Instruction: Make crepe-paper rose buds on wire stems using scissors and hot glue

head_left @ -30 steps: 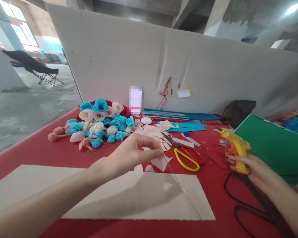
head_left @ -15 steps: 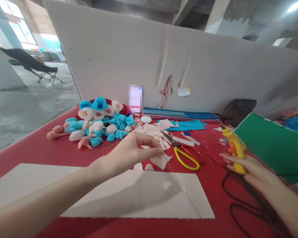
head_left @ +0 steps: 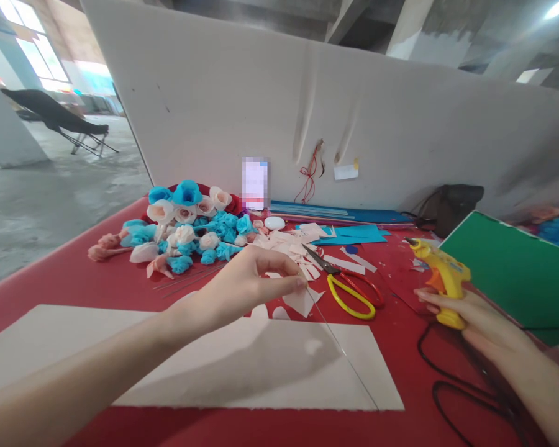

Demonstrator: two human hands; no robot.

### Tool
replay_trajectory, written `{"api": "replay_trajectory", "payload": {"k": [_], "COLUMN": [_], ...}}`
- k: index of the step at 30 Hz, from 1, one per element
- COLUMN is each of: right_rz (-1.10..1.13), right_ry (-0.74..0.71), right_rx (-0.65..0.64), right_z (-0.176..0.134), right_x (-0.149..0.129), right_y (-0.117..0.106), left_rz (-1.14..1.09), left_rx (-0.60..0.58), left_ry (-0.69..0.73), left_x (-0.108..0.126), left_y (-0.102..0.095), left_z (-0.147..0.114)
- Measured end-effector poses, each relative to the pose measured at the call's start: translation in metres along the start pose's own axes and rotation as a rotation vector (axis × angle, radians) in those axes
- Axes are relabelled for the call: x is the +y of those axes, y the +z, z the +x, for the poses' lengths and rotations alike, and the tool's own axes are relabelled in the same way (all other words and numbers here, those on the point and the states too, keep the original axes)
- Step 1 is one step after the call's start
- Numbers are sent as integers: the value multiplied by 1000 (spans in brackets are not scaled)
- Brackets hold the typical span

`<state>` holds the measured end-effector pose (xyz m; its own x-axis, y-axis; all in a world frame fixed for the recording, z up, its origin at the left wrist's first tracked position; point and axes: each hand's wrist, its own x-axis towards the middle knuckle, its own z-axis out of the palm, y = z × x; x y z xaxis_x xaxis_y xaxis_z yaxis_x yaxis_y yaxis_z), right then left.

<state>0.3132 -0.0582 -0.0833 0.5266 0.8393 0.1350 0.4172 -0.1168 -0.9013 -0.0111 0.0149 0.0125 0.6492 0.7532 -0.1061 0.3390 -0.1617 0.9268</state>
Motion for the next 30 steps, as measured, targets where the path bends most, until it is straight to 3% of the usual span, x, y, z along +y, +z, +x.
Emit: {"api": "replay_trajectory", "payload": {"k": [6,10,13,17,23,30], "right_rz": [194,240,222,189,137,-7], "right_ry": [288,355,387,388,309,201], "right_rx": [-59,-109,-38,36,-13,-124], "right_z": [10,11,16,24,23,60], "right_x": [-4,-14,-9,0,-6,-35], "right_y": [-11,-13,-11,-11,-9,25], "left_rz": [24,17,-5,-32,-63,-39], "left_rx": [-11,-6,-8,6,-20,-29], "left_ry": [-9,-15,-20,-19,-13,-31], "left_x": [-1,-1,-2,-3,-3,-6], "left_y": [1,1,1,1,1,-2], "left_z": [0,1,1,1,2,6]}}
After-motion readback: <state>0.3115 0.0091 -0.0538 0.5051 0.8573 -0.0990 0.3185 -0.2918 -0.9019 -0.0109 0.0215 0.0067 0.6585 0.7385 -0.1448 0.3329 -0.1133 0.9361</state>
